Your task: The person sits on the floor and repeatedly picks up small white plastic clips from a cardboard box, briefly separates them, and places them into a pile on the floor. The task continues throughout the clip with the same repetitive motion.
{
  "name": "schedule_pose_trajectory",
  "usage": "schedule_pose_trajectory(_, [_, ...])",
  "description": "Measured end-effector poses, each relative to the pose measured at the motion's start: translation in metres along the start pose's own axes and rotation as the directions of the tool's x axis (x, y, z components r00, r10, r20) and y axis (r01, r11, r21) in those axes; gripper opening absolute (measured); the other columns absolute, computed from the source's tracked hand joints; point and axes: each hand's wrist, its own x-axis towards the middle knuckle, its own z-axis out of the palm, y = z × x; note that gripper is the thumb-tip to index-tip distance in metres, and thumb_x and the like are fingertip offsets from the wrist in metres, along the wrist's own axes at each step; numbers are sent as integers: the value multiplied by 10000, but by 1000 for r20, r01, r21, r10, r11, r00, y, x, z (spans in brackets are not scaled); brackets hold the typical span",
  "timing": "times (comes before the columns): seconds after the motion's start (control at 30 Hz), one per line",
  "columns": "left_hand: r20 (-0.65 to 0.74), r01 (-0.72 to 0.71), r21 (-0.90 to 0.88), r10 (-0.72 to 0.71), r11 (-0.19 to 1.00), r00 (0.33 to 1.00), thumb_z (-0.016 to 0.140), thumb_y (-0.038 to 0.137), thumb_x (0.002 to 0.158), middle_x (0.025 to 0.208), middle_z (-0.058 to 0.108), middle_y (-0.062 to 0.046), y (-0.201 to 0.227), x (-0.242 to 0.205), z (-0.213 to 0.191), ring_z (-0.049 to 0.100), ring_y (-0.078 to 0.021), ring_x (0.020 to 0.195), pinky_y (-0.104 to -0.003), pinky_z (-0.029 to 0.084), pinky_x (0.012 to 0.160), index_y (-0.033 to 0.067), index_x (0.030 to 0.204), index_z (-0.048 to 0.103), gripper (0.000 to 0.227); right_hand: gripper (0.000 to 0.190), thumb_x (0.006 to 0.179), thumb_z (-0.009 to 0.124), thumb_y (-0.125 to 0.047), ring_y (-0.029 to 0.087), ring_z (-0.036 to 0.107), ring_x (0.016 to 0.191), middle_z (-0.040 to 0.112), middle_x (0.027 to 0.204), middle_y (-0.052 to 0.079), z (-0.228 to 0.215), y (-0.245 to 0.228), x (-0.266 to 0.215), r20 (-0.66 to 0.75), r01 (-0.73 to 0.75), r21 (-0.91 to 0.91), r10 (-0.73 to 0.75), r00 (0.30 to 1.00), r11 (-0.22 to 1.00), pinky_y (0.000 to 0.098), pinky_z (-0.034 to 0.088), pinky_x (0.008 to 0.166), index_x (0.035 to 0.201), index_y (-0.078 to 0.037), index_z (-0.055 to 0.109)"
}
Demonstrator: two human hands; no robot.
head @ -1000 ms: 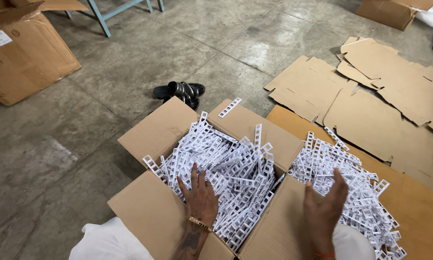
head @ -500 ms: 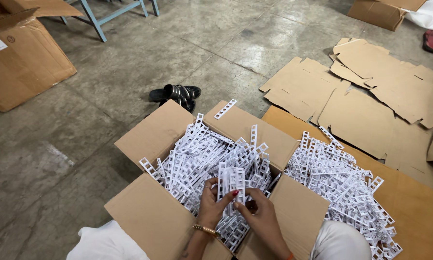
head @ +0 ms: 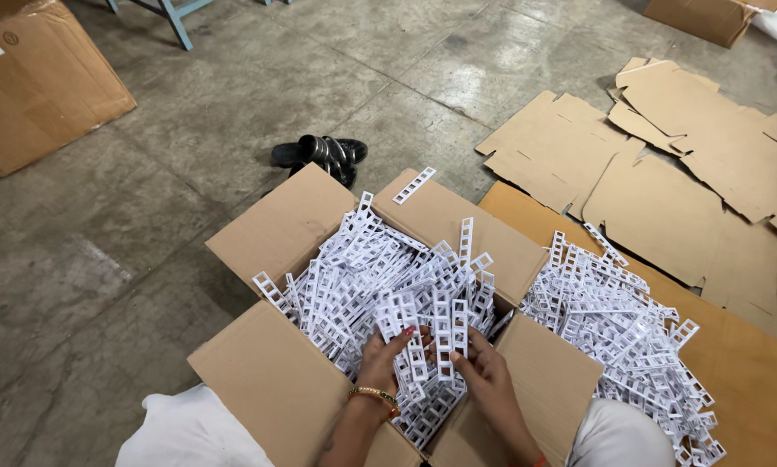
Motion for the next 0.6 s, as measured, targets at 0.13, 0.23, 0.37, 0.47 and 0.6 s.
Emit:
schedule_pose_trajectory(0.13, [72, -31, -79, 36, 996, 997, 732, 60, 870, 957, 774, -167, 1, -3, 1, 725, -208, 756, -359, 614, 643, 3, 1129, 642, 280, 529, 913, 662, -48, 156, 707, 963, 766, 1108, 127, 2, -1, -1, -64, -17, -54, 14, 998, 998, 310, 561, 831, 1420, 25, 531])
schedule_pose_trajectory(0.23, [85, -12, -82, 19, 997, 996, 726, 47, 865, 977, 778, -169, 1, -1, -1, 731, -209, 785, -357, 608, 649, -1, 1146, 636, 298, 533, 910, 656, -51, 172, 735, 919, 779, 1057, 148, 3, -5, -1, -116, -20, -36, 16, 993, 999, 321, 588, 803, 1422, 25, 530])
schedule_pose_trajectory(0.37, [73, -5, -136, 15, 991, 997, 691, 17, 862, 1015, 783, -186, 3, -1, 0, 752, -247, 827, -379, 620, 713, -17, 1164, 624, 311, 496, 940, 596, -61, 183, 733, 862, 792, 1034, 146, -9, -16, -8, -296, 7, 13, -3, 955, 1000, 324, 595, 755, 1428, 17, 558])
schedule_pose_trajectory(0.47, [76, -7, -166, 20, 986, 997, 663, -20, 841, 1044, 783, -175, 5, -3, 0, 768, -252, 856, -395, 624, 750, 0, 1174, 612, 338, 460, 1003, 590, -114, 214, 708, 769, 755, 998, 142, -52, -44, -8, -529, -114, -485, -188, 828, 867, 356, 581, 647, 1460, -65, 567])
schedule_pose_trajectory(0.6, [153, -52, -52, 60, 997, 986, 673, -84, 836, 1086, 788, -173, 3, -3, -1, 777, -233, 908, -363, 621, 784, -47, 1189, 644, 356, 531, 1018, 623, -171, 303, 699, 896, 714, 1097, 221, -97, -78, -21, -596, -330, -780, -472, 650, 531, 432, 571, 771, 1525, -50, 525])
